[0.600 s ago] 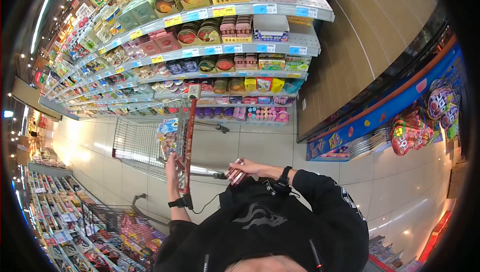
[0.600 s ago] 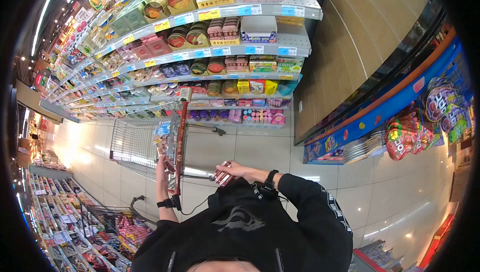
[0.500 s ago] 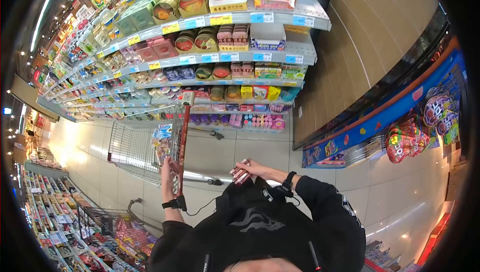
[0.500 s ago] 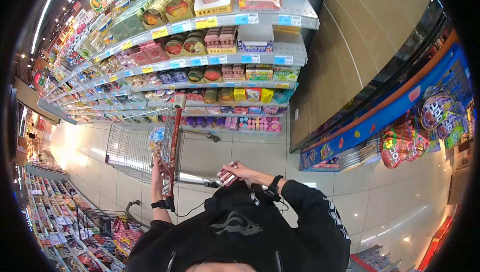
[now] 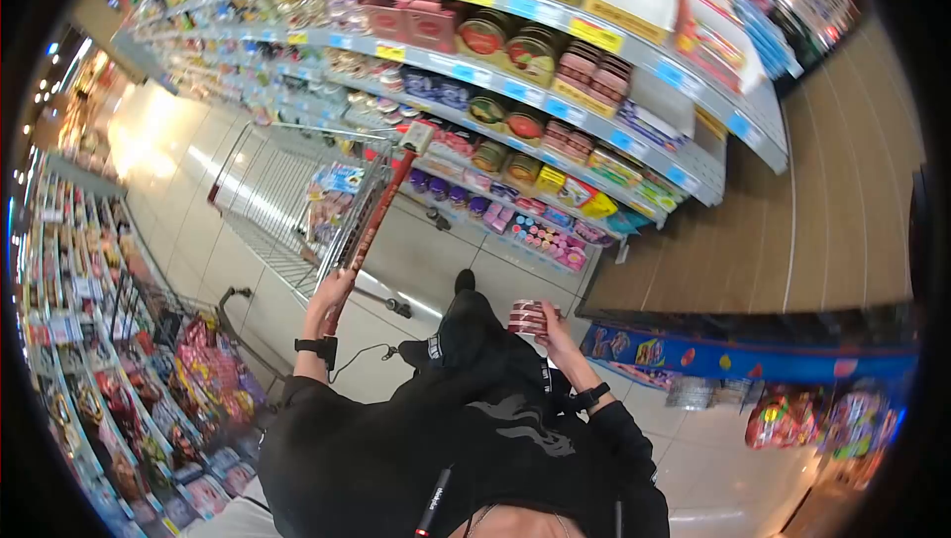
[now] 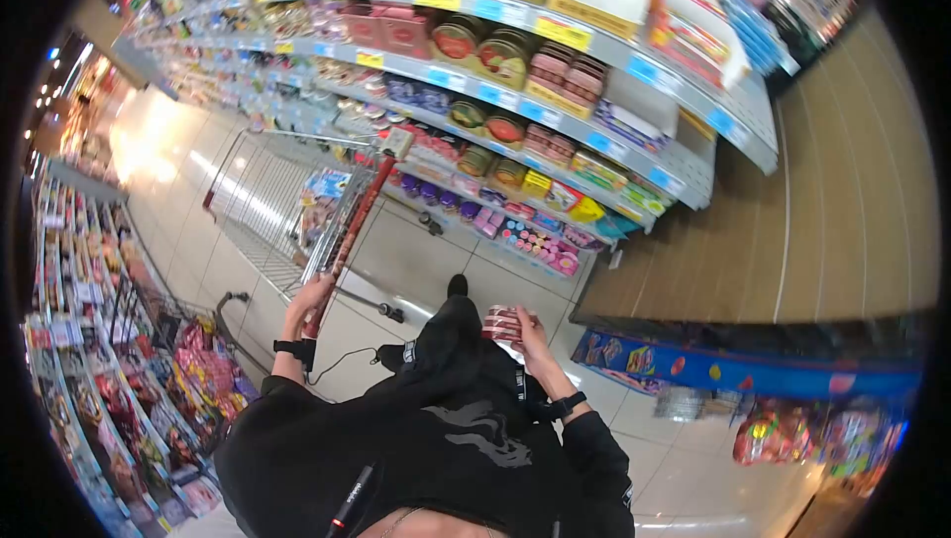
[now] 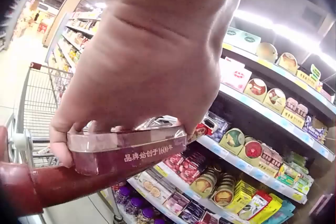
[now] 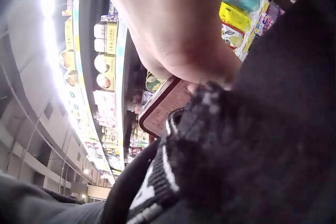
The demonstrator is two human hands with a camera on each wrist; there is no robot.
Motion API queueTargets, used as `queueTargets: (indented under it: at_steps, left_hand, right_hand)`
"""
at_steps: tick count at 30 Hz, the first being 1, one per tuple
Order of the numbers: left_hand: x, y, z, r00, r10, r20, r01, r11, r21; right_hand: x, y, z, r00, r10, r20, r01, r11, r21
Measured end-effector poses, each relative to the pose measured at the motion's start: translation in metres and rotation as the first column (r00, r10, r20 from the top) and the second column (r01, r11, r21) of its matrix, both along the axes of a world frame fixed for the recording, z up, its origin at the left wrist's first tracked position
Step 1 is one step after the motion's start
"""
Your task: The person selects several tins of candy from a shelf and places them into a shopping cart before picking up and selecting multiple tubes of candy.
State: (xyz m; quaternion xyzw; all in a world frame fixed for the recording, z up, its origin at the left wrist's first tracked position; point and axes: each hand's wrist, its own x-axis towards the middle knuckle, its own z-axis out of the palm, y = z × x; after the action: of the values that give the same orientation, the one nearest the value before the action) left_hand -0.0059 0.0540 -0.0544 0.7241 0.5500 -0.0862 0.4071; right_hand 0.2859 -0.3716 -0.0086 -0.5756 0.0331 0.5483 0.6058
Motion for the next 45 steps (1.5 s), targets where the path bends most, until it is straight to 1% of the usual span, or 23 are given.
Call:
queueTargets:
  at_steps: [2,5,7,9,11,13,15,18,19,21,22,23,25,27,29,30,31,33,34,36,39,41,45]
  left_hand:
    - [0.004,0.001,0.021,1.0,0.004,-0.008,-0.004,1.0,-0.002]
    - [0.023,-0.014,0.067,0.996,0.065,-0.056,-0.061,0.996,0.071]
    - [0.023,-0.007,0.063,0.997,0.077,-0.018,-0.077,0.997,0.012]
    - [0.035,-0.008,0.06,0.952,0.242,0.185,-0.273,0.948,0.165]
    - [0.05,-0.002,0.066,0.925,0.265,0.27,-0.293,0.954,0.068]
    - [0.079,-0.002,0.074,0.573,0.568,0.591,-0.328,0.82,-0.469]
    - [0.111,-0.003,0.073,0.545,0.562,0.622,-0.294,0.823,-0.486]
    - [0.151,-0.007,0.048,0.484,0.692,0.536,-0.24,0.694,-0.679]
    - [0.163,-0.011,0.038,0.487,0.688,0.538,-0.238,0.698,-0.675]
    - [0.185,-0.012,0.018,0.455,0.547,0.703,-0.347,0.836,-0.425]
    - [0.186,-0.008,0.004,0.423,0.534,0.732,-0.346,0.842,-0.414]
    - [0.185,-0.006,-0.011,0.429,0.529,0.732,-0.34,0.845,-0.412]
    - [0.19,-0.008,-0.005,0.502,0.316,0.805,-0.317,0.933,-0.169]
    - [0.186,-0.015,0.001,0.565,0.395,0.724,-0.3,0.916,-0.266]
    - [0.179,-0.007,-0.031,0.629,0.197,0.752,-0.276,0.961,-0.021]
    - [0.188,-0.009,-0.001,0.678,0.257,0.689,-0.317,0.947,-0.041]
    - [0.19,-0.007,-0.008,0.669,0.251,0.699,-0.327,0.945,-0.027]
    - [0.184,-0.003,-0.023,0.777,0.103,0.62,-0.287,0.936,0.205]
    - [0.184,-0.001,-0.023,0.736,0.253,0.629,-0.332,0.943,0.01]
    - [0.181,0.006,-0.018,0.78,0.153,0.607,-0.285,0.95,0.127]
    - [0.177,0.023,-0.026,0.821,0.11,0.56,-0.265,0.942,0.203]
    - [0.181,0.027,-0.009,0.726,0.339,0.598,-0.361,0.928,-0.088]
    - [0.164,0.049,-0.048,0.785,0.194,0.588,-0.338,0.93,0.145]
  right_hand:
    - [0.014,0.019,-0.005,0.992,-0.123,-0.013,0.123,0.992,-0.019]
    - [0.036,0.055,-0.007,0.996,-0.085,0.021,0.086,0.994,-0.067]
    - [0.05,0.086,0.004,0.999,-0.034,0.007,0.034,0.998,-0.055]
    - [0.06,0.12,0.018,0.997,0.078,-0.012,-0.078,0.997,-0.013]
    - [0.065,0.151,0.021,0.994,0.11,-0.03,-0.111,0.993,-0.028]
    - [0.069,0.174,0.012,0.984,0.167,-0.055,-0.17,0.984,-0.048]
    - [0.072,0.192,0.007,0.977,0.205,-0.062,-0.208,0.977,-0.051]
    - [0.081,0.203,-0.005,0.972,0.225,-0.065,-0.228,0.973,-0.045]
    - [0.084,0.203,-0.005,0.973,0.221,-0.065,-0.224,0.974,-0.04]
    - [0.091,0.203,-0.005,0.978,0.18,-0.107,-0.187,0.981,-0.054]
    - [0.095,0.2,-0.009,0.98,0.159,-0.117,-0.164,0.986,-0.038]
    - [0.101,0.197,-0.013,0.981,0.151,-0.119,-0.156,0.987,-0.036]
    - [0.112,0.191,-0.018,0.987,0.045,-0.151,-0.057,0.996,-0.07]
    - [0.126,0.179,-0.029,0.991,0.015,-0.134,-0.02,0.999,-0.036]
    - [0.143,0.183,-0.011,0.99,-0.014,-0.139,0.008,0.999,-0.041]
    - [0.15,0.186,0.002,0.992,-0.013,-0.127,0.008,0.999,-0.039]
    - [0.159,0.187,0.002,0.993,0.0,-0.119,-0.002,1.0,-0.021]
    - [0.176,0.182,0.001,0.995,0.011,-0.101,-0.014,1.0,-0.027]
    - [0.184,0.181,0.001,0.995,0.02,-0.096,-0.02,1.0,0.004]
    - [0.197,0.177,-0.016,0.997,0.032,-0.077,-0.031,0.999,0.005]
    - [0.207,0.189,0.015,0.99,0.13,-0.058,-0.129,0.991,0.023]
    - [0.21,0.188,-0.014,0.997,0.066,-0.038,-0.066,0.998,0.0]
    - [0.211,0.202,-0.018,0.99,0.136,0.039,-0.138,0.989,0.047]
